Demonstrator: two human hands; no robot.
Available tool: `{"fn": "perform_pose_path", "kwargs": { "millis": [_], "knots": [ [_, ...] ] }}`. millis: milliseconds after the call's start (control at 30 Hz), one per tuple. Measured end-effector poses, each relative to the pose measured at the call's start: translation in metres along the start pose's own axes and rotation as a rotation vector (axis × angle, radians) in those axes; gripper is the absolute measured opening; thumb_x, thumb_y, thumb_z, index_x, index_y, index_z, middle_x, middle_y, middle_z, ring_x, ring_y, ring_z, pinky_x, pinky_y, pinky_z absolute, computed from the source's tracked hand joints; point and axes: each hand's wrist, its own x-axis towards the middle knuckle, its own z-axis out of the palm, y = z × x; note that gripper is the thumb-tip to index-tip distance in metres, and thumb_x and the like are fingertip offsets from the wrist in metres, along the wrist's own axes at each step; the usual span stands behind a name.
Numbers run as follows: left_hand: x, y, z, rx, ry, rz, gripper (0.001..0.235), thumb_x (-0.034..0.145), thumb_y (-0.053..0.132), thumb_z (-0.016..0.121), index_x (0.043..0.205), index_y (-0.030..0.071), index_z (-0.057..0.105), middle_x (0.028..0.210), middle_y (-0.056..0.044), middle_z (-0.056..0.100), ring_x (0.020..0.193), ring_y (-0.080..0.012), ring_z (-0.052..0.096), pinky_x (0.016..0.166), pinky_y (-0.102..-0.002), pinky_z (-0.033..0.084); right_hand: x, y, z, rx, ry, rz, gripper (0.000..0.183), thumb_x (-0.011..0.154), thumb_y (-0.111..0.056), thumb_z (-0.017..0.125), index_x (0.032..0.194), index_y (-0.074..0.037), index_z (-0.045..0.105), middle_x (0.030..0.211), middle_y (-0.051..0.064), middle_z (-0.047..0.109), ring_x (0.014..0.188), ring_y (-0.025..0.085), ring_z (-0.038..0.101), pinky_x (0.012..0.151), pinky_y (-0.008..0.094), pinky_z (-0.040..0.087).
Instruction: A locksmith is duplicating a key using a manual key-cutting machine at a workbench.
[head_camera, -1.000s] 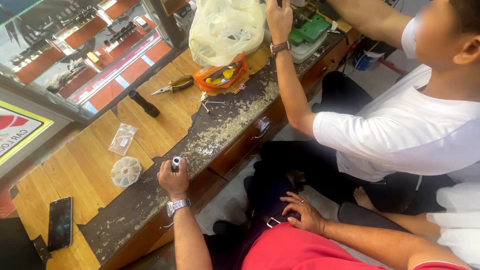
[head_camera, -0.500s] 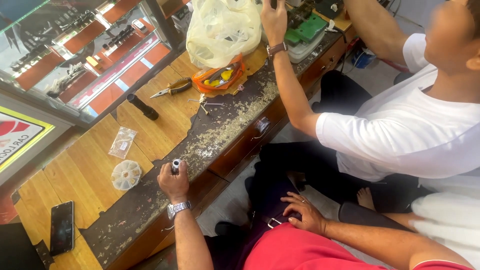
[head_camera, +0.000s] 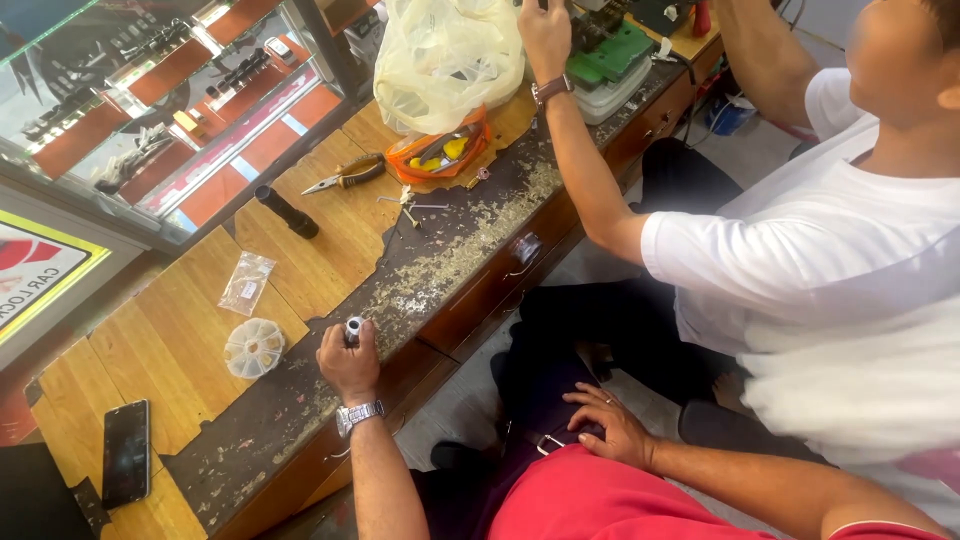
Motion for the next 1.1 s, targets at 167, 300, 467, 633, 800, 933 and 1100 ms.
{"fn": "perform_pose_path", "kwargs": {
  "millis": [167,300,467,633,800,933,1100],
  "knots": [
    [0.0,0.003,-0.002,-0.021,-0.007,-0.003,0.054,0.095,0.063,0.051,0.068,0.017,0.045,0.069,0.003,0.046,0.06,-0.0145,0.037,0.065,-0.035,0.034,0.0,0.004,0.001,0.005,0.006,-0.014,0.026,0.082,-0.035,0.063,0.098,-0.02,0.077,0.144,0.01,0.063,0.149,0.035,0.037,0.116,0.055,0.03],
    [0.004,0.021,-0.01,-0.001,0.028,-0.022,0.036,0.09,0.036,0.06,0.065,0.014,0.047,0.064,0.001,0.048,0.059,-0.0162,0.041,0.059,-0.036,0.034,-0.003,0.012,0.002,0.02,-0.021,-0.099,0.023,0.084,-0.035,0.067,0.098,-0.02,0.077,0.142,0.012,0.065,0.147,0.037,0.04,0.114,0.056,0.033],
    [0.006,0.019,-0.013,0.012,0.176,0.113,0.034,0.079,0.045,0.077,0.072,0.015,0.062,0.066,-0.002,0.058,0.065,-0.0267,0.058,0.063,-0.042,0.039,0.0,0.034,0.011,0.065,0.022,-0.134,0.022,0.086,-0.031,0.067,0.099,-0.017,0.077,0.146,0.011,0.063,0.152,0.035,0.04,0.119,0.051,0.033],
    [0.006,0.027,-0.028,-0.003,0.065,-0.034,0.034,0.082,0.052,0.068,0.077,0.018,0.069,0.073,0.002,0.066,0.071,-0.0187,0.062,0.073,-0.036,0.043,-0.001,0.049,0.009,0.042,-0.032,-0.154,0.021,0.087,-0.027,0.066,0.102,-0.016,0.077,0.148,0.008,0.062,0.154,0.031,0.04,0.122,0.046,0.033],
    [0.007,0.03,-0.031,-0.049,-0.032,-0.098,0.046,0.085,0.061,0.059,0.072,0.018,0.059,0.069,0.004,0.059,0.063,-0.0128,0.054,0.073,-0.033,0.042,-0.005,0.054,0.007,-0.009,-0.014,-0.132,0.022,0.085,-0.024,0.066,0.103,-0.018,0.077,0.149,0.004,0.062,0.156,0.029,0.039,0.126,0.045,0.03],
    [0.004,0.027,-0.03,-0.07,0.033,-0.063,0.045,0.085,0.06,0.061,0.069,0.018,0.053,0.066,0.005,0.055,0.06,-0.0118,0.05,0.069,-0.031,0.041,-0.009,0.055,0.008,-0.018,0.014,-0.158,0.022,0.085,-0.02,0.064,0.103,-0.017,0.076,0.149,0.004,0.062,0.156,0.03,0.041,0.126,0.046,0.03],
    [0.006,0.026,-0.027,-0.09,0.058,-0.032,0.046,0.084,0.061,0.062,0.066,0.021,0.049,0.06,0.008,0.05,0.053,-0.0092,0.043,0.065,-0.03,0.039,-0.009,0.045,0.006,-0.029,0.041,-0.148,0.02,0.085,-0.018,0.065,0.102,-0.016,0.076,0.148,0.005,0.063,0.156,0.028,0.042,0.127,0.043,0.031]
  ]
}}
